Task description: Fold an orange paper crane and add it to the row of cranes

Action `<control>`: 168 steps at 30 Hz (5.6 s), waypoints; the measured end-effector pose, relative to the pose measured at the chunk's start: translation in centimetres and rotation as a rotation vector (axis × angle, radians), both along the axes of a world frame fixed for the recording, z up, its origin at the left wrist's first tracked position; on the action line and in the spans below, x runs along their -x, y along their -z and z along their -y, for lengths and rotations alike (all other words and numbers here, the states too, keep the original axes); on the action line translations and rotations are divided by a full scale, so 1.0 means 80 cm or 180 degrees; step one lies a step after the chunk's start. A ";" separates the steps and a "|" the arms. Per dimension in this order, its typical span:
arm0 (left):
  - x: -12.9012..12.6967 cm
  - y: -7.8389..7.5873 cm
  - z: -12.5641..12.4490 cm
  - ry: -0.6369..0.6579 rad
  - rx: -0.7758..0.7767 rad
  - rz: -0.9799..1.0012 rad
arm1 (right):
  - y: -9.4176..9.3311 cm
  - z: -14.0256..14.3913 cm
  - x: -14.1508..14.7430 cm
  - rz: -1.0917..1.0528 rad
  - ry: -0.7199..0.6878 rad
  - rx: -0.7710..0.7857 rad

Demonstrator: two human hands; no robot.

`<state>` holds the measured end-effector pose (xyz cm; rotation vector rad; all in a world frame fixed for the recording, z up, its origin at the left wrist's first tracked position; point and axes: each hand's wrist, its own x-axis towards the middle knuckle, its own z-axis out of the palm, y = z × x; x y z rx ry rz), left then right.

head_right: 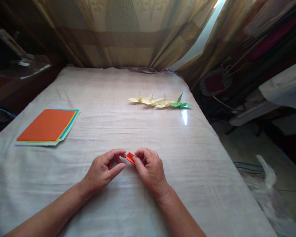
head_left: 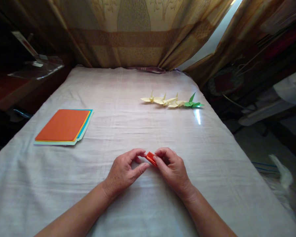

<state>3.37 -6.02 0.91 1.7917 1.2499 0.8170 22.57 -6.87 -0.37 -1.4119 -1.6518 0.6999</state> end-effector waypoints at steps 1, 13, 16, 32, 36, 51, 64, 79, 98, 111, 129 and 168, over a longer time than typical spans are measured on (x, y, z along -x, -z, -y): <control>-0.001 0.001 0.000 -0.0012 0.0019 0.0002 | -0.001 0.000 0.001 0.0022 0.0010 -0.0050; 0.002 0.004 -0.008 0.0216 0.0496 0.0338 | -0.004 0.004 0.013 -0.0465 -0.0237 0.0380; 0.006 0.004 -0.009 0.0460 0.0709 0.0736 | -0.004 0.000 0.009 -0.0747 -0.0248 0.0687; 0.007 0.004 -0.012 0.0843 0.0623 0.1061 | -0.011 -0.010 0.001 -0.0966 -0.0391 0.1168; 0.004 0.002 -0.011 0.0610 0.0721 0.0868 | -0.010 -0.009 0.002 -0.0943 -0.0392 0.1110; -0.004 0.001 -0.013 0.0161 0.0785 0.0311 | -0.004 -0.002 0.008 -0.0891 -0.0250 0.0744; -0.005 0.001 -0.017 -0.0233 0.0705 0.0506 | -0.008 -0.003 0.007 0.0211 -0.0382 0.0003; -0.008 0.000 -0.005 -0.0562 0.0088 -0.0395 | -0.006 0.000 0.008 0.0575 -0.0028 -0.0067; 0.010 0.014 -0.030 0.0285 -0.1891 -0.1780 | 0.002 0.000 0.005 0.1294 -0.0705 -0.0722; 0.044 0.006 -0.015 0.1115 -0.1636 -0.2041 | 0.005 0.023 0.000 0.2216 -0.1212 -0.1177; 0.043 0.014 -0.040 0.1064 -0.1588 -0.2191 | 0.002 0.023 0.002 0.2250 -0.1144 -0.1332; 0.046 -0.002 -0.008 0.1035 -0.1593 -0.1766 | -0.001 0.010 -0.008 0.1496 -0.1250 -0.1136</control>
